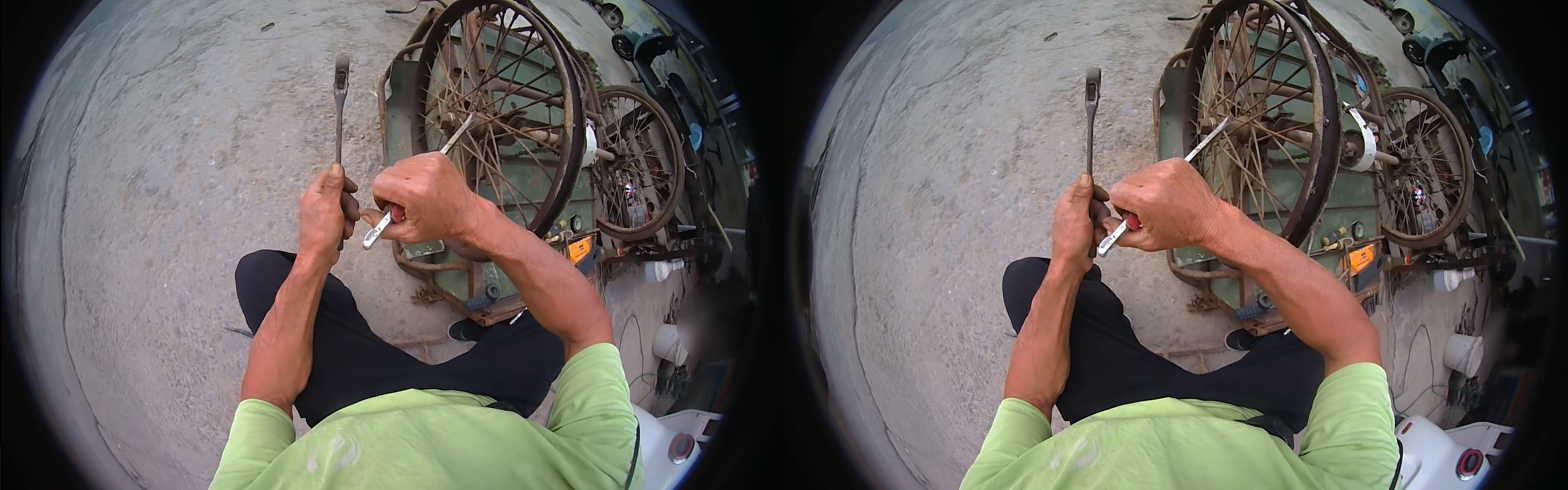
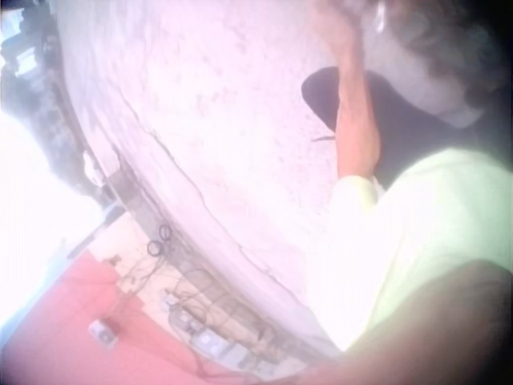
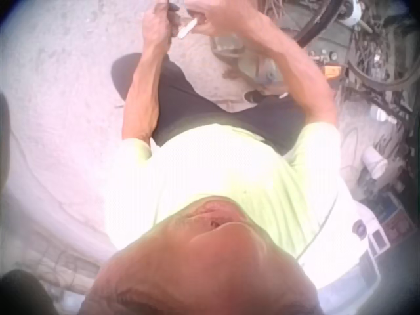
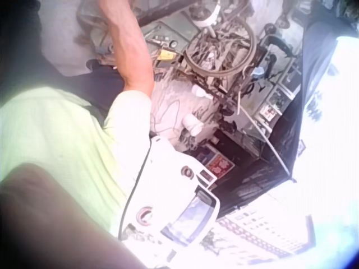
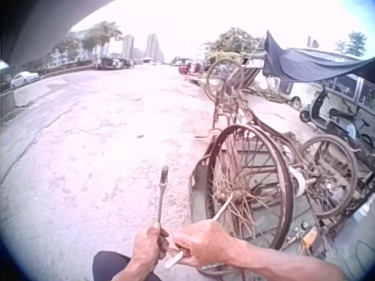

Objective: The person is repairing a bicycle wheel by using a screwdriver and wrench to adjust the spokes and hub. They are sitting on the ground in a workshop area with various tools and equipment visible.

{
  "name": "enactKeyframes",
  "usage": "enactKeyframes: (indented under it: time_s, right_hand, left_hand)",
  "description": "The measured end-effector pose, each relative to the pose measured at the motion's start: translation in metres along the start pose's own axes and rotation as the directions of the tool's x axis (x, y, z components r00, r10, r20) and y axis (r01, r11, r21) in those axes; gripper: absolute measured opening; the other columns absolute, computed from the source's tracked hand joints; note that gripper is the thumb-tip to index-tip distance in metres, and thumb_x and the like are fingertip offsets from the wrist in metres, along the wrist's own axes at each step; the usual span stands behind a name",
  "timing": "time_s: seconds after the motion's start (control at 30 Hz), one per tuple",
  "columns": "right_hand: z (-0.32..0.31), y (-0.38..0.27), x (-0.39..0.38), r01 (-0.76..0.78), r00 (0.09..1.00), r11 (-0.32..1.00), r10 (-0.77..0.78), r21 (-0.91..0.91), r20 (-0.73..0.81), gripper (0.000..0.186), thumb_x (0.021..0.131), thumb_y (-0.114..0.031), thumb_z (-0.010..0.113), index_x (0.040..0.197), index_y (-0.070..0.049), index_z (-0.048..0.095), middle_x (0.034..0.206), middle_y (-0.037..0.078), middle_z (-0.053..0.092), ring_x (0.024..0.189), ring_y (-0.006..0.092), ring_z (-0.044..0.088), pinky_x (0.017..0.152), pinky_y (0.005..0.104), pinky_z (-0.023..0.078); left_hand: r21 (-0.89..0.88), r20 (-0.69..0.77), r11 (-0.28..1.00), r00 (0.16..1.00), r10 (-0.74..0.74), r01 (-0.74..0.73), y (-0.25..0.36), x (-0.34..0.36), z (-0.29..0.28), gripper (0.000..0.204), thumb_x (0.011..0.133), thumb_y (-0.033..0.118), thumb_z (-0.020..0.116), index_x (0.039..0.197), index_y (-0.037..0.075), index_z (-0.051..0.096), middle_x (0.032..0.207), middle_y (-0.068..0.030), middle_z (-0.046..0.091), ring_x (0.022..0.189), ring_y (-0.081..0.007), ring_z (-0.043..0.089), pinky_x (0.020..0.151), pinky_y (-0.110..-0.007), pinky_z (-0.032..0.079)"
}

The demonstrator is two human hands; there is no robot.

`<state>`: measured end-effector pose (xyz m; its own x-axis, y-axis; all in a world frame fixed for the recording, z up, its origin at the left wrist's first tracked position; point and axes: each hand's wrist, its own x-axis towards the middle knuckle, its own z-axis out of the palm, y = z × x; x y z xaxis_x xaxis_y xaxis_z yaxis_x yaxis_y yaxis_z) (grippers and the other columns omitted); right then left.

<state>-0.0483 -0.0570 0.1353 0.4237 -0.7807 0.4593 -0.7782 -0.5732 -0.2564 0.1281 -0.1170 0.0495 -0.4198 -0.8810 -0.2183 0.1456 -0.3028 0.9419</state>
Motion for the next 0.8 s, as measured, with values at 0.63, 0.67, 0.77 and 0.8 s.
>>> enactKeyframes:
  time_s: [0.63,0.67,0.77,0.8]
  right_hand:
    - [0.098,-0.004,-0.077,0.0,0.984,0.985,-0.03,0.171,0.175,0.031,0.075,-0.023,0.079,0.066,-0.01,0.053,0.061,0.006,0.056,0.06,0.0291,0.061,0.055,0.0438,0.047]
    - [0.102,-0.013,-0.084,-0.042,0.972,0.977,-0.009,0.211,0.234,0.029,0.075,-0.026,0.079,0.068,-0.009,0.057,0.063,0.008,0.06,0.064,0.0314,0.065,0.058,0.0451,0.05]
    - [0.106,-0.043,-0.103,-0.167,0.919,0.945,0.046,0.282,0.391,0.027,0.079,-0.028,0.078,0.073,-0.006,0.063,0.065,0.012,0.064,0.067,0.0354,0.068,0.06,0.0471,0.053]
    - [0.103,-0.048,-0.108,-0.194,0.908,0.933,0.054,0.303,0.416,0.027,0.08,-0.028,0.077,0.074,-0.006,0.064,0.065,0.012,0.064,0.066,0.0356,0.068,0.06,0.0471,0.053]
  left_hand:
    - [0.062,0.0,0.997,0.999,-0.043,0.043,-0.001,-0.002,0.0,0.056,0.106,0.058,0.05,0.094,0.004,0.058,0.058,-0.0035,0.054,0.04,-0.0087,0.041,0.038,-0.026,0.031]
    - [0.065,0.002,0.997,0.999,-0.043,0.043,-0.002,-0.002,0.001,0.056,0.106,0.058,0.05,0.094,0.004,0.059,0.058,-0.0035,0.054,0.04,-0.0087,0.041,0.038,-0.026,0.031]
    - [0.076,0.008,0.996,0.999,-0.048,0.047,-0.003,-0.001,0.005,0.057,0.105,0.059,0.051,0.094,0.004,0.059,0.058,-0.0036,0.054,0.04,-0.0087,0.041,0.038,-0.026,0.031]
    - [0.073,0.011,0.996,0.999,-0.048,0.047,-0.005,0.0,0.007,0.057,0.105,0.059,0.051,0.095,0.004,0.059,0.058,-0.0037,0.054,0.04,-0.0088,0.042,0.038,-0.026,0.031]
